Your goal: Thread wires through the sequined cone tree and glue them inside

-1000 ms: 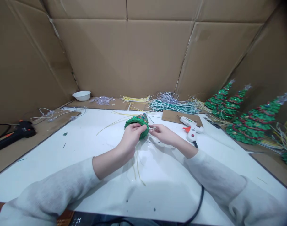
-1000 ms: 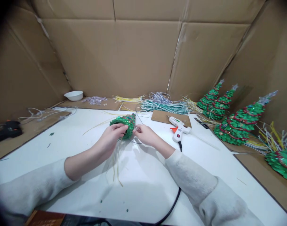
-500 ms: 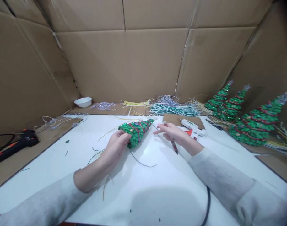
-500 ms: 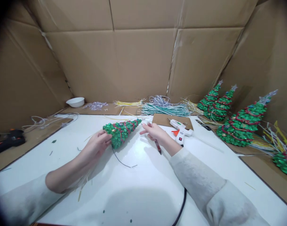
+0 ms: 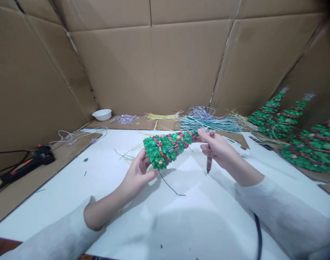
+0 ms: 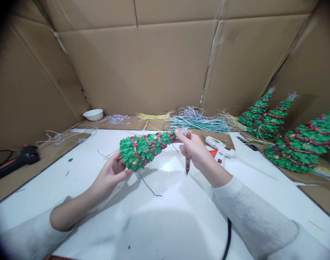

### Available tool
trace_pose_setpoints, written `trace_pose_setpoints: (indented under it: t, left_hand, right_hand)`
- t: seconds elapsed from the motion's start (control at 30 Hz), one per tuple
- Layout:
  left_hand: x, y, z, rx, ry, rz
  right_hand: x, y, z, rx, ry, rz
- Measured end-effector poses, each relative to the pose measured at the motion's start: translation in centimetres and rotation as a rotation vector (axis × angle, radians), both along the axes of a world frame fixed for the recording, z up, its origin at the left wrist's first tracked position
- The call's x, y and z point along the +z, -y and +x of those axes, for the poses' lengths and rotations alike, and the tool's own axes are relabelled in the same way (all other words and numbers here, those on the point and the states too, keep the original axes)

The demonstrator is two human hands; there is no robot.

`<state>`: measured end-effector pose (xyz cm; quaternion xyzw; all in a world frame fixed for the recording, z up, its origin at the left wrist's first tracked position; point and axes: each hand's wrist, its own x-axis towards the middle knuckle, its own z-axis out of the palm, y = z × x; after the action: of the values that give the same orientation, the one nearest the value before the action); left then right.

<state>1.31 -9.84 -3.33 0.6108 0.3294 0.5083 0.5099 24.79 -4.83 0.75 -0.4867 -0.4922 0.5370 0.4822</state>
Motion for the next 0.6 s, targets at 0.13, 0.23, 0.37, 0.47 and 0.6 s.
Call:
trace_pose_setpoints:
  t: [0.13, 0.23, 0.37, 0.47, 0.6]
  left_hand:
    - [0.4, 0.2, 0.0, 0.030, -0.031, -0.012]
    - [0.7, 0.4, 0.0, 0.040, -0.044, -0.025]
    - [0.3, 0.2, -0.3, 0.050, -0.116, 0.042]
    - [-0.4, 0.0, -0.5, 0.112, -0.192, 0.127]
    - [-0.8, 0.3, -0.2, 0.179, -0.238, 0.161]
  right_hand:
    - [0.0, 0.2, -0.2, -0.064, -0.032, -0.010]
    - [-0.1, 0.1, -0.2, -0.077, -0.063, -0.010]
    - [-0.5, -0.2, -0.1, -0.062, -0.150, -0.018]
    - [-0.6, -0.2, -0.1, -0.050, -0.220, -0.005]
    - [-0.6, 0.0, -0.3, -0.061, -0.299, 0.002]
